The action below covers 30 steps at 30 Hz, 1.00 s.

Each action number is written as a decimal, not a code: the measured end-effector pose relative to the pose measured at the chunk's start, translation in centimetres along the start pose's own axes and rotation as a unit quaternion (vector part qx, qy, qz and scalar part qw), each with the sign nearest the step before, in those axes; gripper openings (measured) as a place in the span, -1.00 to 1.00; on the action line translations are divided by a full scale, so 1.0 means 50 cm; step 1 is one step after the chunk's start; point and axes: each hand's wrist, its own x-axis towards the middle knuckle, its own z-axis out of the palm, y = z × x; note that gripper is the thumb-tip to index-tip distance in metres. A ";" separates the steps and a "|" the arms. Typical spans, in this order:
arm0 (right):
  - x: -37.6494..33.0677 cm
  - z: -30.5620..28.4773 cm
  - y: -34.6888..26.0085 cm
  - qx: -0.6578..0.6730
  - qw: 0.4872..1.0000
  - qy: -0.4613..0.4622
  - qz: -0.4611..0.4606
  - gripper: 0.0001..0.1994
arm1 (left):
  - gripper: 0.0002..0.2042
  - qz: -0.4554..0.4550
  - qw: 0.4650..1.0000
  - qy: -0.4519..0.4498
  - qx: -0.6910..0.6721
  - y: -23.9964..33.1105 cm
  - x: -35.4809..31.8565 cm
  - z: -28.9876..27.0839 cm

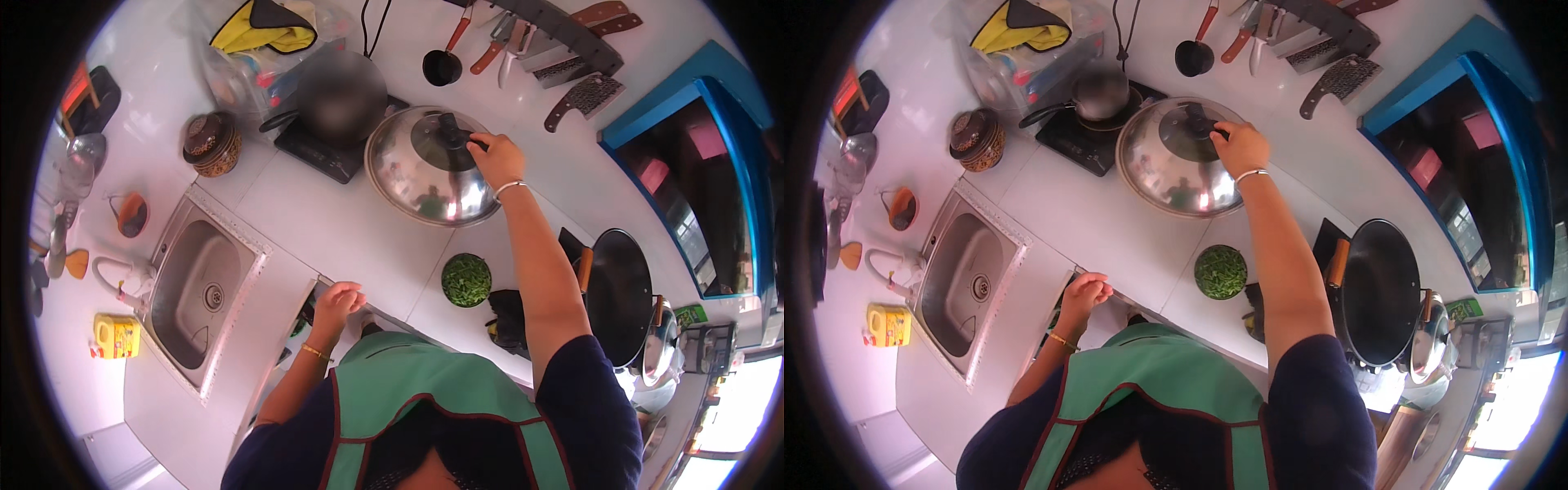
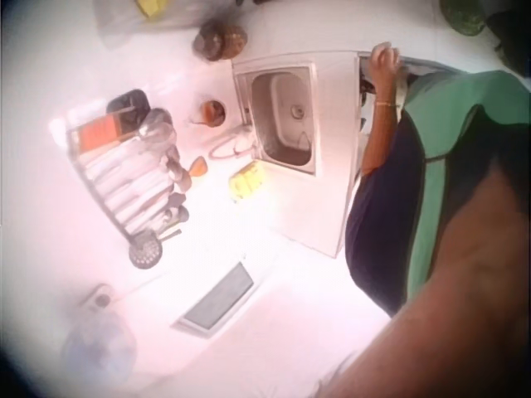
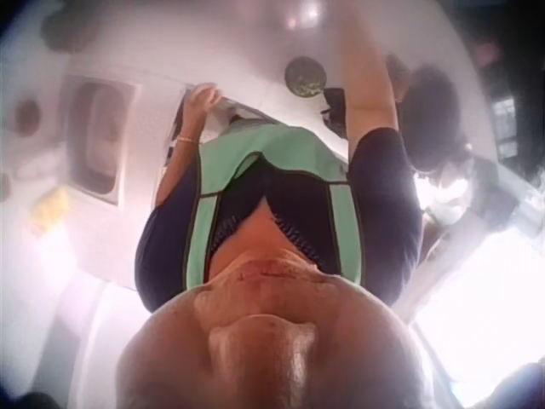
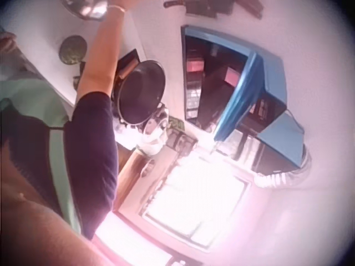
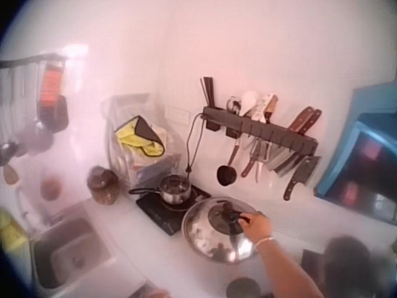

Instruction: The person chops greens with a cleaver and puts them into a bowl, then kneads dough in a large metal basin before covering it with a lid.

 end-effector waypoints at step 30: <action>-0.651 0.261 0.351 -0.095 0.892 -0.012 0.441 -0.43 | -0.46 -0.306 0.912 -0.268 0.050 -0.207 0.243 0.281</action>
